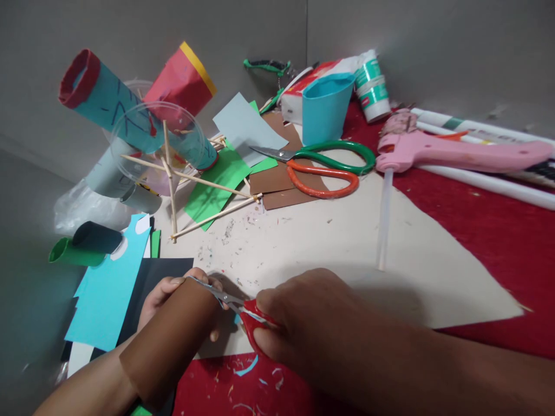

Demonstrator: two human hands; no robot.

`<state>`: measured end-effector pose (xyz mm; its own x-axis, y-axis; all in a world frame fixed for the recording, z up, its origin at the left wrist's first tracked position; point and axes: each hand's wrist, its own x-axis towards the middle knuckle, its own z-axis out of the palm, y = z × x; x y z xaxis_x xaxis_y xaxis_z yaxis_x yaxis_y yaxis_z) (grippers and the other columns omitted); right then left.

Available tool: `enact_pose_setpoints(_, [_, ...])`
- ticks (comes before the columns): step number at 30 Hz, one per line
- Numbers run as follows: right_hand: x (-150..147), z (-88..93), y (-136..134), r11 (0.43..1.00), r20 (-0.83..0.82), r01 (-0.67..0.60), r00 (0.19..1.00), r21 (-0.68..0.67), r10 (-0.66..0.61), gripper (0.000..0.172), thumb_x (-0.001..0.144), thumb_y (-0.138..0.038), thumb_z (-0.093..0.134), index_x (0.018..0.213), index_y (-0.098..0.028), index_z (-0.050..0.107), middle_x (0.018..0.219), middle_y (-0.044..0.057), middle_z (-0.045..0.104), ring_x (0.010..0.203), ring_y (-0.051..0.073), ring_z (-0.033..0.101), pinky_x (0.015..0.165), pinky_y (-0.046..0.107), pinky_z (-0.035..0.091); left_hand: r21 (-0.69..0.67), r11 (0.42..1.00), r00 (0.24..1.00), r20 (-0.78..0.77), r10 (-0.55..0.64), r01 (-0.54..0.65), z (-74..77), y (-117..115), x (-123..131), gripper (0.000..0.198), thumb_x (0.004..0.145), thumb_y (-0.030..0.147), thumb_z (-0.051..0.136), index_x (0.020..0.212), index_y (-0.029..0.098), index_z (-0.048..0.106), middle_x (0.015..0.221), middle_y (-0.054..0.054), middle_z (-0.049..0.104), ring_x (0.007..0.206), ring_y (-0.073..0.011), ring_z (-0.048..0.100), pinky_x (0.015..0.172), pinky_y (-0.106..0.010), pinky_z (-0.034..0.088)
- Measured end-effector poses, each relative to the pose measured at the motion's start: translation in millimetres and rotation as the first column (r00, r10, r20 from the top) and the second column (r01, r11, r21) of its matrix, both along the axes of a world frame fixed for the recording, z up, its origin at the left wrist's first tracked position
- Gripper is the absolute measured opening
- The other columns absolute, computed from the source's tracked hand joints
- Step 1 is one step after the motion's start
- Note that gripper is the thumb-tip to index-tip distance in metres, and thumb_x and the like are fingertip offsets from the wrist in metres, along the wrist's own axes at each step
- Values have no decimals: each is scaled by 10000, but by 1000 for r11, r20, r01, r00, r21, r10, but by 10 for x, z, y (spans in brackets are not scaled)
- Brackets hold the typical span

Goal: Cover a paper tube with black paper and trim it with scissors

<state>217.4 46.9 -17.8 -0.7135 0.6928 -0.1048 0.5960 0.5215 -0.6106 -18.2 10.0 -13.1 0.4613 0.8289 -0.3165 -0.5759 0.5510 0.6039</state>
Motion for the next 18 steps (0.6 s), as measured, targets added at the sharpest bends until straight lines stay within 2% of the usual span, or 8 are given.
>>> enact_pose_setpoints(6, [16,-11,-3,1000,-81,-2,997,8,3,263,782,-186,593,551,-196,468,470,-45,475,450,92,308,474,270,171,13,1000,1000,24,13,-13,9,-2,-3,335,894,353,481,998,145,723,1018,-135,735,977,-274,695,720,-341,594])
enact_pose_setpoints(12, [18,-46,-27,999,-140,19,990,32,-15,270,754,-178,624,544,-199,456,450,-59,444,448,92,264,473,275,169,-81,996,996,-67,-53,47,63,-31,9,275,850,332,566,999,152,710,1000,-149,773,844,-261,736,700,-343,596])
enact_pose_setpoints(18, [36,-67,-7,1000,-117,21,993,-20,-24,275,774,-183,593,545,-200,441,464,-46,476,455,97,307,473,277,183,-128,990,996,-65,-67,58,59,-36,-3,281,848,376,573,1003,173,691,1024,-169,772,874,-270,732,733,-366,583])
